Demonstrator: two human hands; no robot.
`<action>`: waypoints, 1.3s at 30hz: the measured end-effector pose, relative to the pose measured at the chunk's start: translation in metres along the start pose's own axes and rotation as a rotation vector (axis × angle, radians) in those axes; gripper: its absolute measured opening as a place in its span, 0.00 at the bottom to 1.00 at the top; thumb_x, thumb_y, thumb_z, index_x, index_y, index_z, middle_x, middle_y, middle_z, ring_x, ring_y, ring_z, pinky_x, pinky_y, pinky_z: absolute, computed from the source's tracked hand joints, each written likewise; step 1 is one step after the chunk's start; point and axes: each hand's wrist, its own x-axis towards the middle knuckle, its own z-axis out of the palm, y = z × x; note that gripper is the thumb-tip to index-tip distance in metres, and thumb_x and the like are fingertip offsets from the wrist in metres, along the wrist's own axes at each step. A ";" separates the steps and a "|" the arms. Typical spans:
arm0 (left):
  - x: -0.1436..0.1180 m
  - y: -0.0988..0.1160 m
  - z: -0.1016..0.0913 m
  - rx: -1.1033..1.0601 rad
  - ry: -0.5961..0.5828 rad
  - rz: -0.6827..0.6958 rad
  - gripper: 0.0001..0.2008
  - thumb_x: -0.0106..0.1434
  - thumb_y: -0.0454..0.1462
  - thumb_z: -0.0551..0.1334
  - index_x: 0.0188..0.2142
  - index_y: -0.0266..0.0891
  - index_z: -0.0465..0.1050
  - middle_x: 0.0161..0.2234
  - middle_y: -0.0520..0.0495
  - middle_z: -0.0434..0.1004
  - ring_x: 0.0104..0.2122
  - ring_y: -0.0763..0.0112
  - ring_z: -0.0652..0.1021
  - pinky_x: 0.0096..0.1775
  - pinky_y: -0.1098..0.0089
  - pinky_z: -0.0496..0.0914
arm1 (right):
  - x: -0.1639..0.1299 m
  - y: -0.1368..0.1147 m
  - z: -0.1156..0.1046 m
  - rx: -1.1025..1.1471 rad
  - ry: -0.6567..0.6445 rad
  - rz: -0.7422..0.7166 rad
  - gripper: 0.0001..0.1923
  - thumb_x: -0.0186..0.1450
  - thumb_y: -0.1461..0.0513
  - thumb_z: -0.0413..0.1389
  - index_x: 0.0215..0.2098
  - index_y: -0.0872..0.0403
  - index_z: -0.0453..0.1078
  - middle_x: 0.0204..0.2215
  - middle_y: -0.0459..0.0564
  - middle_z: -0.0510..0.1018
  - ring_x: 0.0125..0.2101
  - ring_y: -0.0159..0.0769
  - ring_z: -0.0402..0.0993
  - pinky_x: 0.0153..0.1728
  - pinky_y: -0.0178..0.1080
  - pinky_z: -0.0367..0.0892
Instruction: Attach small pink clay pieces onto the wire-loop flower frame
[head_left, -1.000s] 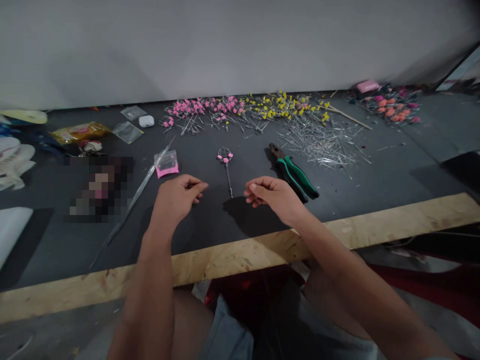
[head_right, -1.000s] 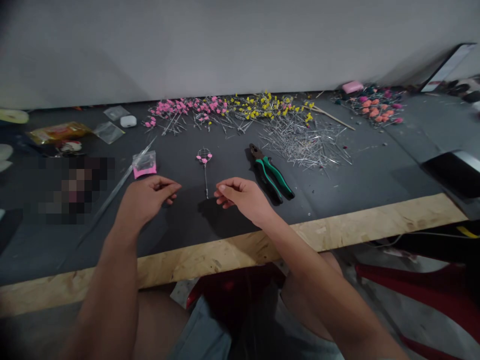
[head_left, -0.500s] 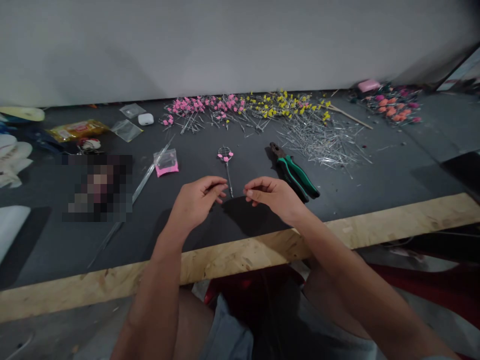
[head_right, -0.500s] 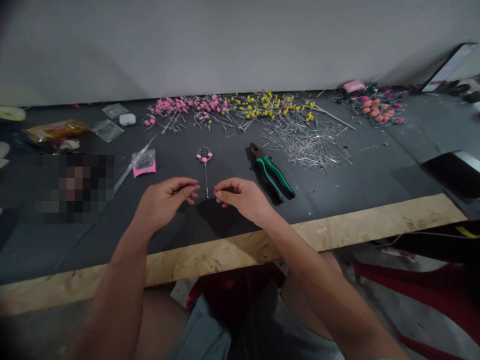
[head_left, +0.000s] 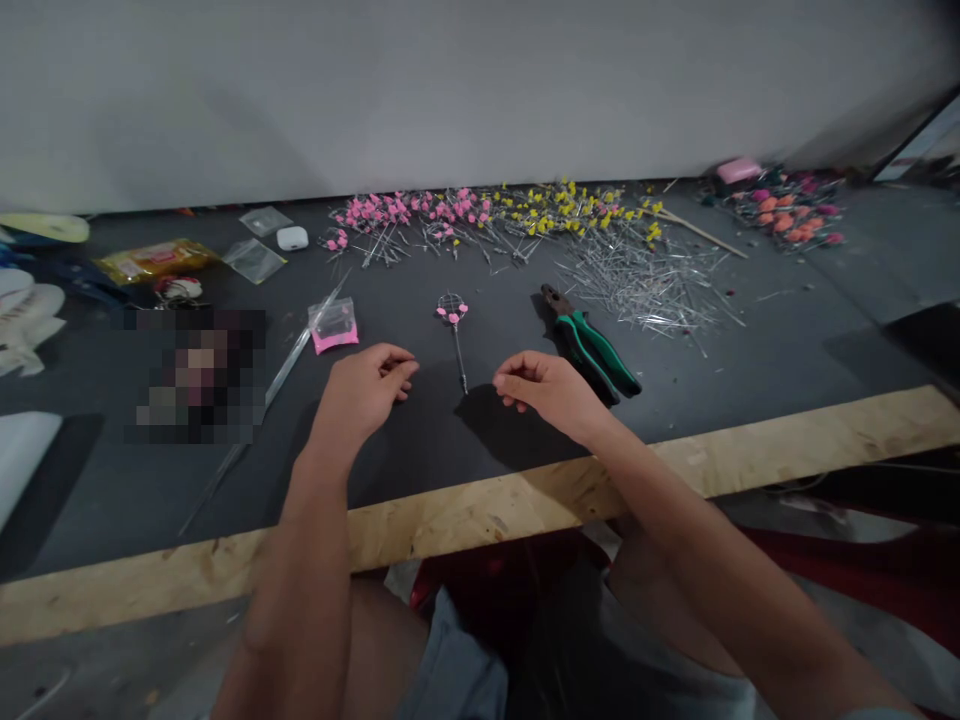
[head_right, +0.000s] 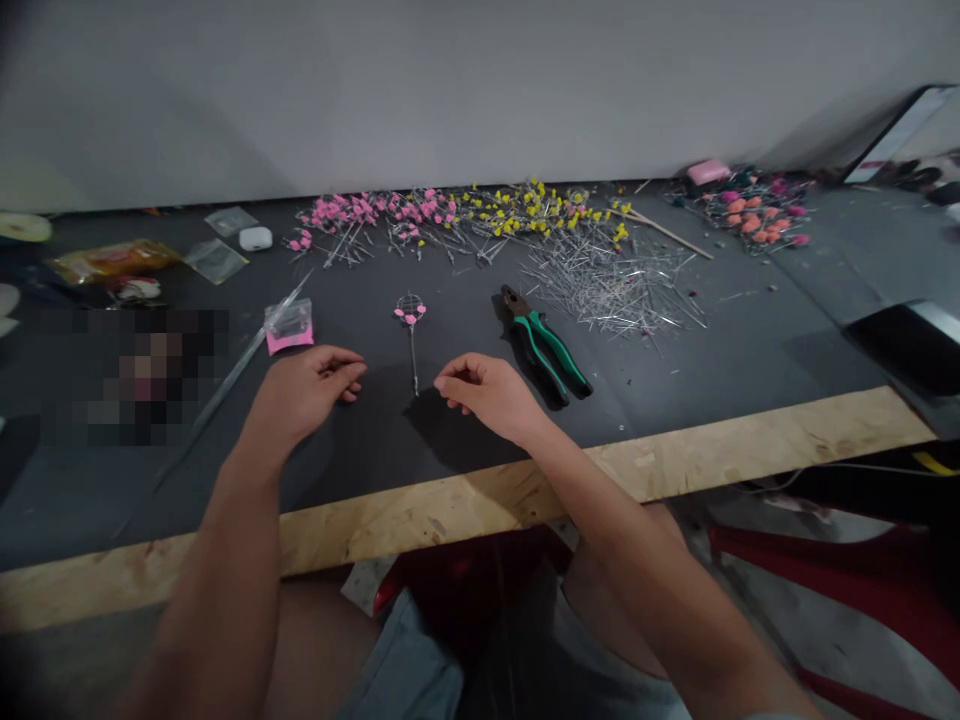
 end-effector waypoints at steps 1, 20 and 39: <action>0.000 0.000 0.000 0.016 0.002 0.019 0.11 0.59 0.40 0.57 0.37 0.39 0.74 0.27 0.49 0.77 0.26 0.72 0.77 0.32 0.72 0.70 | 0.000 0.000 0.001 -0.007 -0.020 -0.005 0.06 0.58 0.60 0.58 0.32 0.55 0.69 0.23 0.44 0.74 0.22 0.25 0.69 0.24 0.30 0.65; 0.001 -0.014 -0.006 -0.064 -0.020 0.071 0.14 0.59 0.42 0.57 0.40 0.38 0.73 0.30 0.46 0.77 0.28 0.70 0.78 0.34 0.69 0.72 | 0.044 0.000 0.032 0.154 -0.113 0.098 0.04 0.61 0.68 0.55 0.30 0.55 0.65 0.24 0.46 0.74 0.28 0.30 0.75 0.26 0.32 0.74; -0.014 -0.020 0.002 0.378 0.068 0.246 0.19 0.63 0.38 0.51 0.48 0.33 0.71 0.44 0.38 0.74 0.46 0.59 0.73 0.50 0.60 0.65 | 0.091 -0.008 0.007 -0.742 0.266 -0.101 0.13 0.60 0.70 0.54 0.43 0.59 0.70 0.39 0.59 0.76 0.44 0.45 0.71 0.47 0.45 0.64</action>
